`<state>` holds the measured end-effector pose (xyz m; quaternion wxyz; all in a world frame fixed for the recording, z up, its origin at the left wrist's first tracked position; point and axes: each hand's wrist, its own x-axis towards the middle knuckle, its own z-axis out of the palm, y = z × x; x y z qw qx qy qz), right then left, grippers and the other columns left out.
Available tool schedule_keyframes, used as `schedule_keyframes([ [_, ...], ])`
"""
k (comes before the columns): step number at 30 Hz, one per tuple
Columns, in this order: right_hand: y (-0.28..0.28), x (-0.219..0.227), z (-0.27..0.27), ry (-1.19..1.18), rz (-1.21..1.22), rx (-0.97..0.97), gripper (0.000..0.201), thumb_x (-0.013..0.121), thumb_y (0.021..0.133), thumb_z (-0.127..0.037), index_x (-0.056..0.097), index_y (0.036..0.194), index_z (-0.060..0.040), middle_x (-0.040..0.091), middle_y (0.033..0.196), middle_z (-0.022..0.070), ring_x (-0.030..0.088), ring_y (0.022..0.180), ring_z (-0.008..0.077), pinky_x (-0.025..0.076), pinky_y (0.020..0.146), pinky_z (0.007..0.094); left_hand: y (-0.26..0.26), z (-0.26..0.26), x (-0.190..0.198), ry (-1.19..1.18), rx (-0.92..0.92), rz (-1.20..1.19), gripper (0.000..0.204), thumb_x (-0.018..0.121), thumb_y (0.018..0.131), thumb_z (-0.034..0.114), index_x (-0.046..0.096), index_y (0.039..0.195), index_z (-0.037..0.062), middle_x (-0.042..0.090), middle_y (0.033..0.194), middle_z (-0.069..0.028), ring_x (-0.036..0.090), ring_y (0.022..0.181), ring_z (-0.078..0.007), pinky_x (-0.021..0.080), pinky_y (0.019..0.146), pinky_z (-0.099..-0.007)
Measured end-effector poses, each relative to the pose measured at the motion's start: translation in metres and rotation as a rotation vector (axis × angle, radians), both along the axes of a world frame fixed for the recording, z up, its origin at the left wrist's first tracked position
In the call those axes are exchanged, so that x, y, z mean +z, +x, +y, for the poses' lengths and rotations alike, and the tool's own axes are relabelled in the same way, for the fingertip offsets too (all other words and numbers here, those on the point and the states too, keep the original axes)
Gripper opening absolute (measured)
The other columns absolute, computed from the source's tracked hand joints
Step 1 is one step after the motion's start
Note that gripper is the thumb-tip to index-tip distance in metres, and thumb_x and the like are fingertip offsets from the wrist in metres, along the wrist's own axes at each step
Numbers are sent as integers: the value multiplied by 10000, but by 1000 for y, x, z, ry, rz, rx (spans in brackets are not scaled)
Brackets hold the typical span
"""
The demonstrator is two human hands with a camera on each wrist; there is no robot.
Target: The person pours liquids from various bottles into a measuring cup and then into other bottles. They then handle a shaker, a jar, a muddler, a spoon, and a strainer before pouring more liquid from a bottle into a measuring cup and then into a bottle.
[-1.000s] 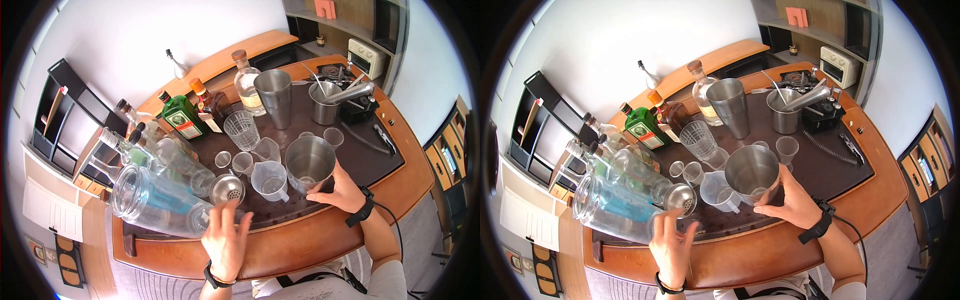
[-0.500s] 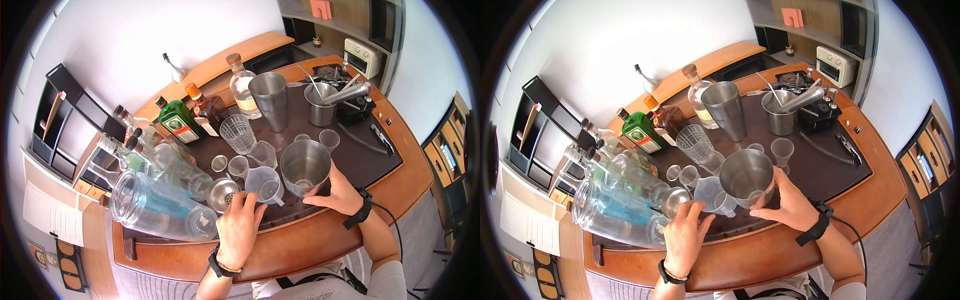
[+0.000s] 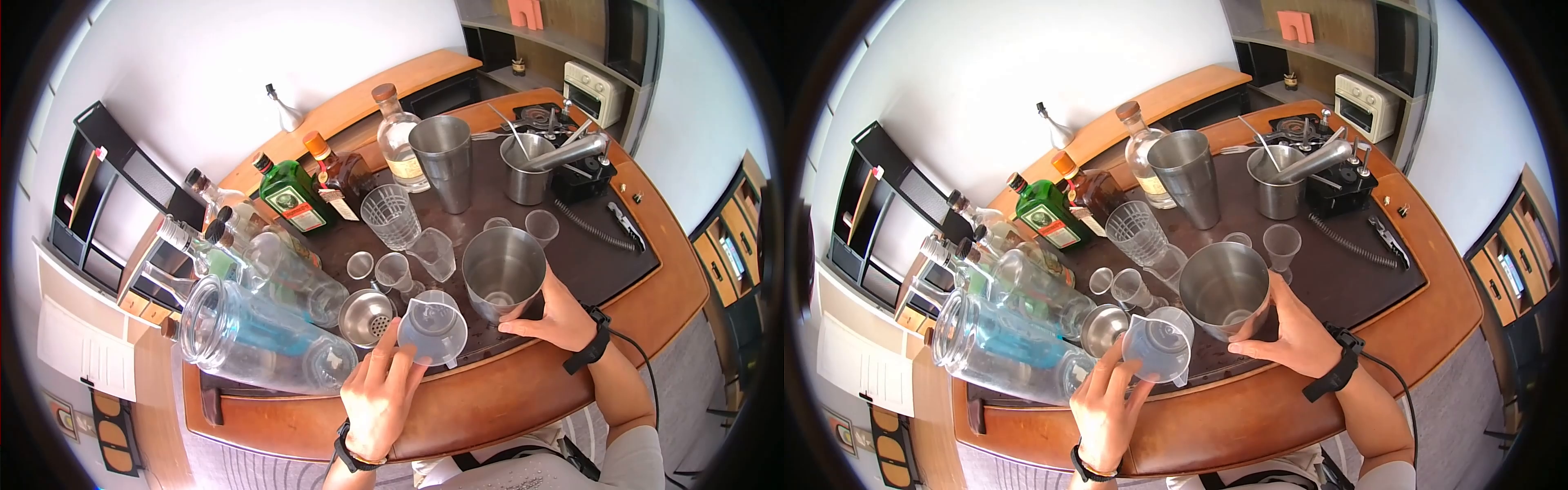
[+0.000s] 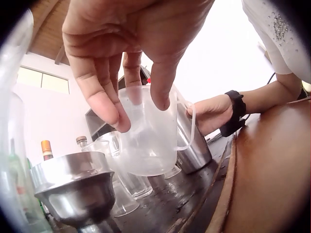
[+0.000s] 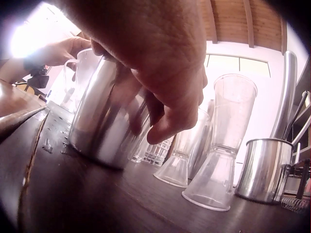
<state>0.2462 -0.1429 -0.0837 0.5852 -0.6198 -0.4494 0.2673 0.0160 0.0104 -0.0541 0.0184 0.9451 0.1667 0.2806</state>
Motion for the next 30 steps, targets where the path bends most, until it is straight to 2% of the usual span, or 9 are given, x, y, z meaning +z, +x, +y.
schedule_keyframes([
  [4,-1,2,1,-5,49,-3,823,806,804,-51,298,1449,6,664,908,76,686,866,140,514,877,310,-1,2,1,-50,41,-8,342,840,743,187,631,990,75,658,1218,-110,691,820,-234,570,662,-323],
  [7,0,1,1,-11,23,1,823,805,805,-55,295,1448,7,667,896,77,689,882,146,524,856,305,1,4,0,-81,61,-5,352,842,745,198,632,1000,78,670,1185,-97,688,818,-232,566,661,-323],
  [15,0,1,1,-11,-9,-8,806,806,800,-72,315,1435,3,686,884,70,694,889,151,466,933,310,3,3,-8,-156,89,46,352,830,766,208,627,1021,76,674,1139,-91,688,826,-241,561,656,-327],
  [18,-1,0,1,-21,59,-12,801,809,795,-76,328,1430,0,690,884,63,685,904,144,435,974,318,6,3,-13,-150,118,12,334,844,759,211,648,996,82,687,1110,-66,684,743,-188,544,606,-311],
  [21,-2,1,1,-26,69,-3,796,810,792,-79,336,1427,-2,692,881,52,673,929,139,404,1012,335,8,3,-15,-150,129,17,354,841,767,213,642,1032,90,680,1120,-60,686,732,-183,547,598,-310],
  [24,-2,-1,1,-24,33,13,806,814,789,-88,337,1434,-7,689,885,40,654,962,136,383,1035,349,8,2,-17,-188,114,54,385,820,793,225,613,1078,70,651,1132,-90,690,820,-246,564,632,-329],
  [30,-3,-4,3,-11,2,20,853,830,778,-116,325,1458,-15,674,910,22,611,997,135,370,1047,350,9,2,-21,-210,116,46,416,816,804,222,606,1133,76,644,1116,-88,689,798,-246,564,617,-331],
])
